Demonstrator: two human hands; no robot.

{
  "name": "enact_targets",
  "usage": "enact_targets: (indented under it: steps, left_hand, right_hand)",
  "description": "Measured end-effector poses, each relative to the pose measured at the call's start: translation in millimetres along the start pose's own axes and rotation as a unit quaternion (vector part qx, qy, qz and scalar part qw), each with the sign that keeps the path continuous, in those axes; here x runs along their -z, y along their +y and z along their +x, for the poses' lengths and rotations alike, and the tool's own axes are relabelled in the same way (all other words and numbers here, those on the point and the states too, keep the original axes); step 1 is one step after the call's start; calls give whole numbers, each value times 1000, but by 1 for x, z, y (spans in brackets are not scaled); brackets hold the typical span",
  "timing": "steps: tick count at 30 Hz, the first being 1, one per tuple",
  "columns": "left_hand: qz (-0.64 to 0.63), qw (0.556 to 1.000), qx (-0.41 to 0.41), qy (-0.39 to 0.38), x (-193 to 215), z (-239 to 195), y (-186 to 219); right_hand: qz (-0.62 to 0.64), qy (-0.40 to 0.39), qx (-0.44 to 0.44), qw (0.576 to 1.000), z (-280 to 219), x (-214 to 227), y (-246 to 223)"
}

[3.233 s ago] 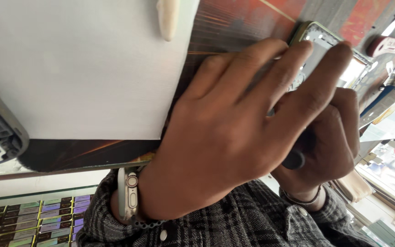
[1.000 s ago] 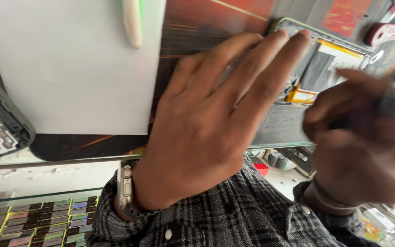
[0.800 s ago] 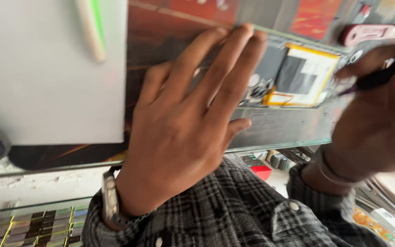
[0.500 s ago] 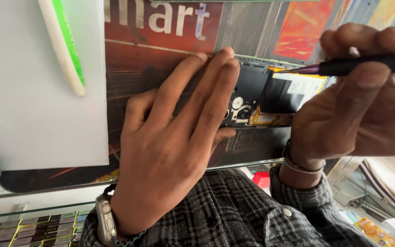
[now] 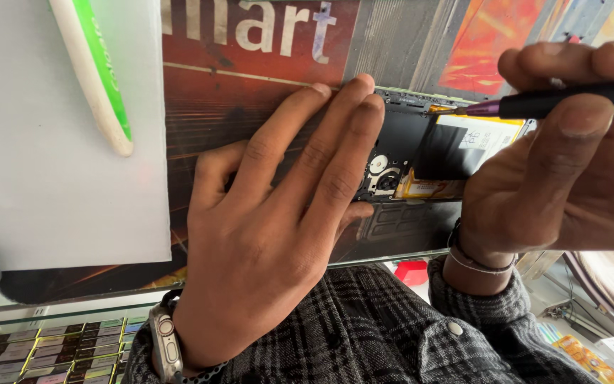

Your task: The person uses a screwdriver to remove screws from the back of a smartphone, then uses a prying tool to separate the back cover from the frame. The back cover is lifted off, exposing the internal components including the battery and camera module.

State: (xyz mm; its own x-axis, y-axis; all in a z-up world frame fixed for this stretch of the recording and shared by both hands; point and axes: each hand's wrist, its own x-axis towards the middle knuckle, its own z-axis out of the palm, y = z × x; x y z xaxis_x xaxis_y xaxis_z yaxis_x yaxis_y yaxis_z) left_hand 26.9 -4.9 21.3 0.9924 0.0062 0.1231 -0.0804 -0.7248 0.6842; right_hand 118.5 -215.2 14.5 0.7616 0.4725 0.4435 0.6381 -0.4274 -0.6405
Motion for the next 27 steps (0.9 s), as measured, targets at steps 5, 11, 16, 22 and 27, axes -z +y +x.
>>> enact_targets:
  steps: [5, 11, 16, 22, 27]
  left_hand:
    - [-18, 1000, 1, 4, 0, 1, -1]
    - [-27, 1000, -6, 0, 4, -2, 0]
    - [-24, 999, -21, 14, 4, -5, 1]
    - [-12, 999, -36, 31, 2, -9, 2]
    - [-8, 998, -46, 37, 1, -13, 2]
  right_hand:
    - [0, -19, 24, 1000, -6, 13, -3]
    - [0, -34, 45, 998, -14, 32, 1]
    - [-2, -29, 76, 997, -6, 29, 10]
    - [0, -8, 106, 994, 8, 21, 18]
    - [3, 3, 137, 991, 12, 16, 7]
